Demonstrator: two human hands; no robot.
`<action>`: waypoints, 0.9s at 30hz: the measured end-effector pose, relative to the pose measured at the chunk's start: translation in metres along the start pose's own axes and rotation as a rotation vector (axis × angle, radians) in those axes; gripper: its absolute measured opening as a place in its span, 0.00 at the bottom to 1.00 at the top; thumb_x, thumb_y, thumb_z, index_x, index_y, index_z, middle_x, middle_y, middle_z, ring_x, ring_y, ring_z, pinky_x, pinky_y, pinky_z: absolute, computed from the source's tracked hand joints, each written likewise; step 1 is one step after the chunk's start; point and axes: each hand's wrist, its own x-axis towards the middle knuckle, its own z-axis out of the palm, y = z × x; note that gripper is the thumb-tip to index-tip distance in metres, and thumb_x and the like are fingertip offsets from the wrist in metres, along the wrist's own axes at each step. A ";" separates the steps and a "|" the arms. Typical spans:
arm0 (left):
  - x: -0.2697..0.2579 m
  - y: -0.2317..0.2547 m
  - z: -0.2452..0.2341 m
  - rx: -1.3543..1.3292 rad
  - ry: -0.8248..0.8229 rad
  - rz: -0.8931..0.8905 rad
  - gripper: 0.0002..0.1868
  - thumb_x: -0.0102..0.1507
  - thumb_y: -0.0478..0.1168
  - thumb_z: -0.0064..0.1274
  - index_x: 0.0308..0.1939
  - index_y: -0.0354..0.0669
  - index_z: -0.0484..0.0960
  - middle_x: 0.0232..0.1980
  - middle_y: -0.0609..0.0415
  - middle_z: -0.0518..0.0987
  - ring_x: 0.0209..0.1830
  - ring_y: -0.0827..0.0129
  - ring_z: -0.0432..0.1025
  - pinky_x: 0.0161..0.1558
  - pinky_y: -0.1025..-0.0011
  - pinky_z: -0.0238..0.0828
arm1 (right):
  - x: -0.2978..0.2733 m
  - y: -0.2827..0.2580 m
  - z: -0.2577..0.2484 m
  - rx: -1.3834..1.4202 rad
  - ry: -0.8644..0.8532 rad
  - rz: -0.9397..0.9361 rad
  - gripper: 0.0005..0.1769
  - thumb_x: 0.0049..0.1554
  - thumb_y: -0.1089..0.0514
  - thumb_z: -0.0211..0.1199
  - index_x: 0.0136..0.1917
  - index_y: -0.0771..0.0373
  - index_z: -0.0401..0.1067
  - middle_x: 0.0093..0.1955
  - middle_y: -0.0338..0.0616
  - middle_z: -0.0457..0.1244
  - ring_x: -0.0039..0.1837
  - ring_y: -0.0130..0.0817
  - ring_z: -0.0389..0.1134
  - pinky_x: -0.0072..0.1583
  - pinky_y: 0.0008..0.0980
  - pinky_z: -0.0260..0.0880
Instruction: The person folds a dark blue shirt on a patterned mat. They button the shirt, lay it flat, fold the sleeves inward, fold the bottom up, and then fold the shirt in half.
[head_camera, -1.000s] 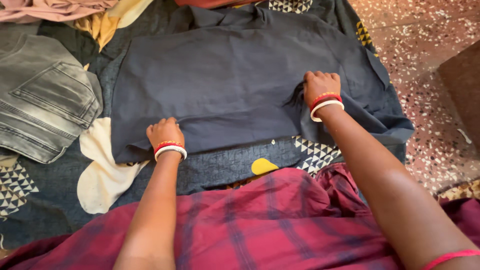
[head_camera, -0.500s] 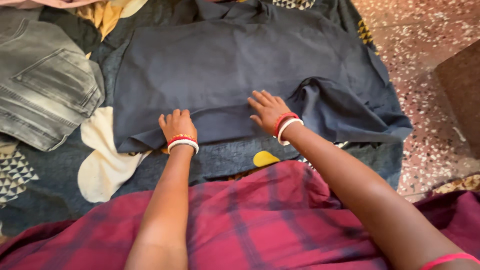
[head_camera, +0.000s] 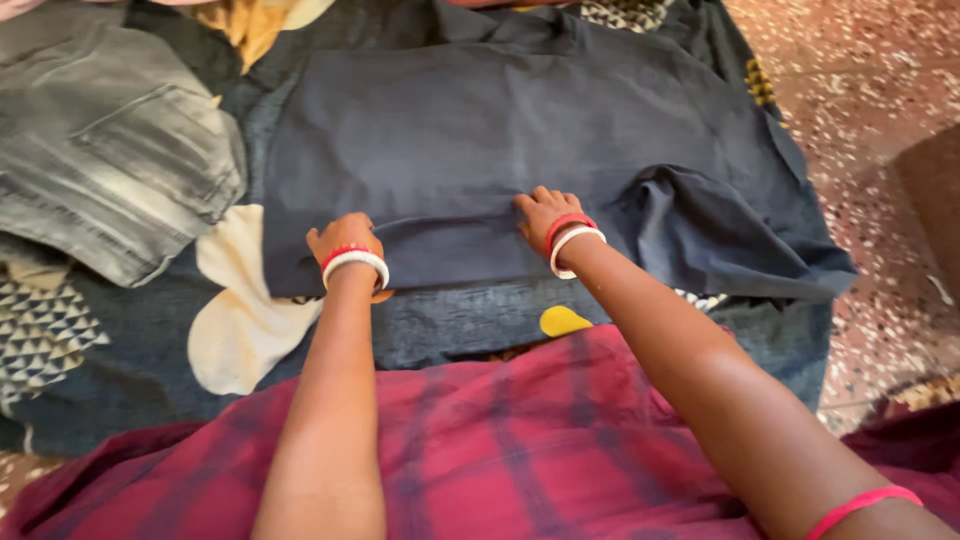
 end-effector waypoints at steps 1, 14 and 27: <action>0.003 -0.008 -0.011 0.006 -0.025 -0.029 0.11 0.64 0.39 0.53 0.48 0.54 0.87 0.51 0.50 0.84 0.56 0.56 0.77 0.67 0.56 0.58 | 0.005 -0.005 0.000 -0.004 0.002 0.016 0.24 0.58 0.49 0.61 0.67 0.54 0.68 0.66 0.48 0.62 0.72 0.49 0.59 0.70 0.48 0.55; 0.031 -0.083 -0.002 -0.242 -0.131 -0.281 0.22 0.59 0.50 0.68 0.56 0.54 0.84 0.63 0.49 0.79 0.63 0.53 0.73 0.61 0.57 0.70 | 0.019 -0.017 0.011 -0.033 0.215 -0.030 0.12 0.58 0.54 0.59 0.56 0.53 0.75 0.57 0.46 0.66 0.64 0.46 0.64 0.67 0.49 0.56; -0.005 -0.069 -0.003 -0.098 0.277 -0.383 0.17 0.59 0.44 0.62 0.52 0.46 0.83 0.60 0.46 0.76 0.60 0.50 0.69 0.59 0.50 0.62 | 0.030 -0.051 -0.006 -0.099 0.297 -0.052 0.07 0.62 0.57 0.58 0.52 0.52 0.76 0.55 0.43 0.68 0.64 0.43 0.66 0.72 0.47 0.55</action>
